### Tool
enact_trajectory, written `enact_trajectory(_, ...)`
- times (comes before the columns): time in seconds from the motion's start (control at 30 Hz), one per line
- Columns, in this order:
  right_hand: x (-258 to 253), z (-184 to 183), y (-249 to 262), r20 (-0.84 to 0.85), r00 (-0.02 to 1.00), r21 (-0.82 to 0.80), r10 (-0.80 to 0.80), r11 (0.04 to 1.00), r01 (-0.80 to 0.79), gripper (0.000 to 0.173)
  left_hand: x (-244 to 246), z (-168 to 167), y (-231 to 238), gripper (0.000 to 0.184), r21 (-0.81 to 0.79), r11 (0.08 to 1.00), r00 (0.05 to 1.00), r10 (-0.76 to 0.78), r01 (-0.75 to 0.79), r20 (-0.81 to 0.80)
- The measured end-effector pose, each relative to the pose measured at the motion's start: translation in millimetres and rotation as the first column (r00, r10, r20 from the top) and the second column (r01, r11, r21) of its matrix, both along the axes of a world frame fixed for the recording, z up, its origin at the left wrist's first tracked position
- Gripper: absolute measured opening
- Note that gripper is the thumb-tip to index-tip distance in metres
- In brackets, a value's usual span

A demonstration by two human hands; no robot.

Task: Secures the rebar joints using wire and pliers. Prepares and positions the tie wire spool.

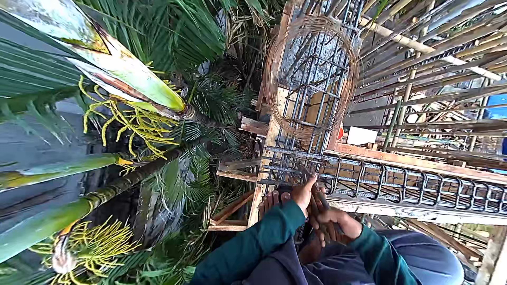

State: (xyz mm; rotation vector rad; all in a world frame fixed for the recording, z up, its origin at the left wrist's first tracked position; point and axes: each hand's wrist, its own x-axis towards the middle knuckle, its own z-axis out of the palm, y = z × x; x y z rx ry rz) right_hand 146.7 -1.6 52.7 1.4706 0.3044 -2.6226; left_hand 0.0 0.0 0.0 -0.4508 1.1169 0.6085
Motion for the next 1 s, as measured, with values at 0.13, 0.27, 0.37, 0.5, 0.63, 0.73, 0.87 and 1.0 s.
enact_trajectory(0.13, 3, 15, -8, 0.256, 0.92, 0.221, 0.297, 0.908, -0.355, 0.07, -22, 12, -15, 0.046, 0.284, 0.951, 0.992, -0.126, 0.125, -0.014)
enact_trajectory(0.27, -15, 23, -14, 0.371, 0.804, 0.344, 0.465, 0.736, -0.584, 0.055, -58, 19, -37, 0.047, 0.366, 0.931, 0.993, 0.054, -0.013, -0.101)
enact_trajectory(0.37, -52, 22, -20, 0.303, 0.825, 0.388, 0.477, 0.729, -0.564, 0.051, -79, 21, -51, 0.06, 0.305, 0.941, 0.957, 0.213, -0.148, -0.194)
enact_trajectory(0.5, -93, 20, -31, 0.155, 0.868, 0.456, 0.471, 0.746, -0.486, 0.088, -110, 18, -51, 0.062, 0.18, 0.901, 0.83, 0.433, -0.394, -0.352)
enact_trajectory(0.63, -105, 16, -32, 0.051, 0.827, 0.505, 0.56, 0.7, -0.506, 0.095, -136, 9, -60, 0.048, 0.294, 0.877, 0.684, 0.48, -0.379, -0.55)
enact_trajectory(0.73, -103, 11, -32, 0.034, 0.811, 0.495, 0.584, 0.695, -0.521, 0.076, -150, 4, -68, 0.045, 0.341, 0.91, 0.613, 0.413, -0.238, -0.674)
enact_trajectory(0.87, -99, 3, -28, -0.039, 0.842, 0.445, 0.538, 0.764, -0.468, 0.054, -154, 7, -75, 0.041, 0.426, 0.904, 0.531, 0.382, -0.043, -0.756)
enact_trajectory(1.0, -95, -4, -23, -0.074, 0.85, 0.365, 0.522, 0.807, -0.464, 0.048, -170, 7, -80, 0.041, 0.507, 0.86, 0.404, 0.442, 0.063, -0.801)
